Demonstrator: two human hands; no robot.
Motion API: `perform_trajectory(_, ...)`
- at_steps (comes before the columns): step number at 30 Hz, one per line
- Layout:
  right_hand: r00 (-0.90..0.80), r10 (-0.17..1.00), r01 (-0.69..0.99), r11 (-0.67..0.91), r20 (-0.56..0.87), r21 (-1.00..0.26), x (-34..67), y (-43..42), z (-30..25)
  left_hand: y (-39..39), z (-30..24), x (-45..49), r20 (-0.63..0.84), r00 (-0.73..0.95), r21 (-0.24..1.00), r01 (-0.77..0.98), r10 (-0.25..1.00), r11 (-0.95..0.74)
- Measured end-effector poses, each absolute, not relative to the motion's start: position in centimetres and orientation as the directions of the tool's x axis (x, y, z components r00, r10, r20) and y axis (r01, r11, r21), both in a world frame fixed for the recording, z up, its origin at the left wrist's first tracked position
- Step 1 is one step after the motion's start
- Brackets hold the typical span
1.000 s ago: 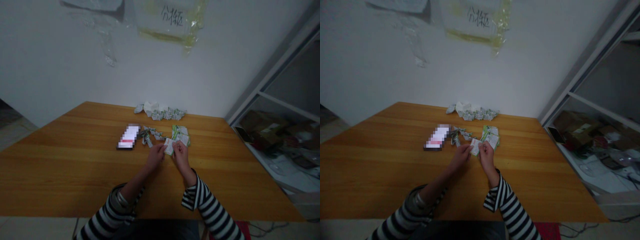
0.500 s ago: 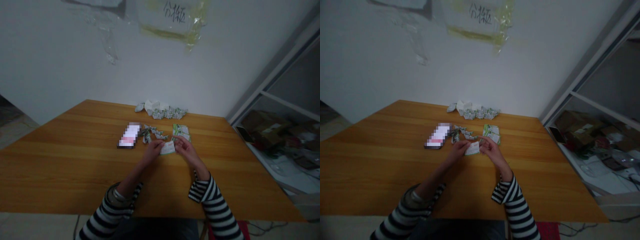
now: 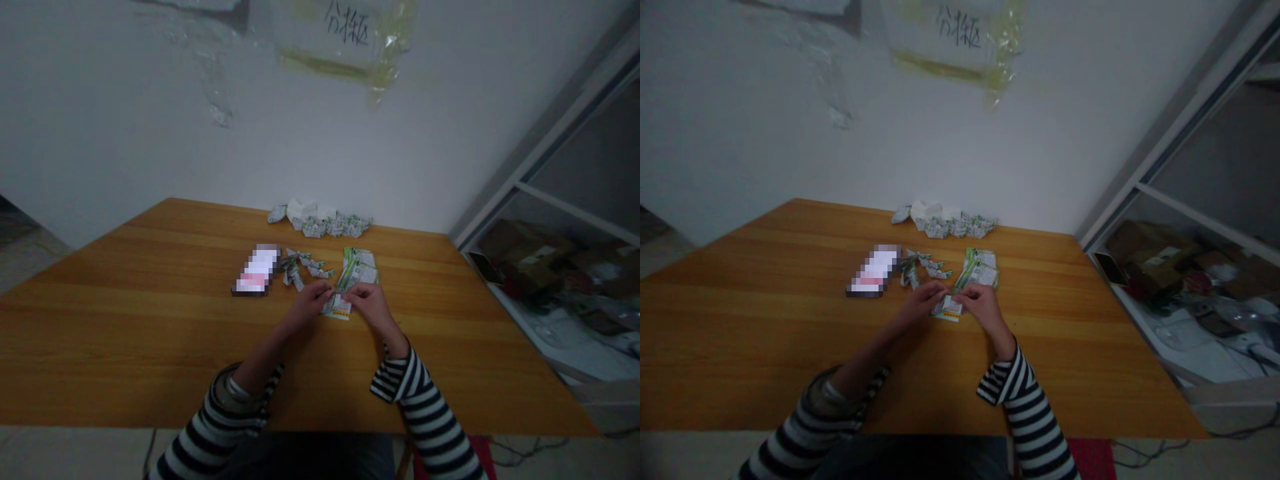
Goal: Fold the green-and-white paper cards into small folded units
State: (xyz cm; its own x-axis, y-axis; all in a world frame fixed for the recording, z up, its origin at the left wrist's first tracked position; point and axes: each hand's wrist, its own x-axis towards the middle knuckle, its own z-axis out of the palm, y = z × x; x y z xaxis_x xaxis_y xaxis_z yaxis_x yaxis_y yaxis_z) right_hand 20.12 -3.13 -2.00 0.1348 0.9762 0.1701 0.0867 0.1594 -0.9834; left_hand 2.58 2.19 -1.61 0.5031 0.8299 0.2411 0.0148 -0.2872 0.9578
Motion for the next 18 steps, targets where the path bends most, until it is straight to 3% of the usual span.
perform_trajectory(8, 0.172, 0.965, 0.12, 0.18, 0.199, -0.976, 19.09, -3.58, -1.61, 1.53, -1.09, 2.61, 0.182, 0.519, 0.972, 0.033, 0.835, -0.232)
perform_trajectory(18, 0.094, 0.989, -0.103, 0.121, 0.111, -0.987, 19.76, -2.98, -1.64, 1.66, -0.94, 2.26, 0.192, 0.349, 0.975, 0.034, 0.917, -0.218)
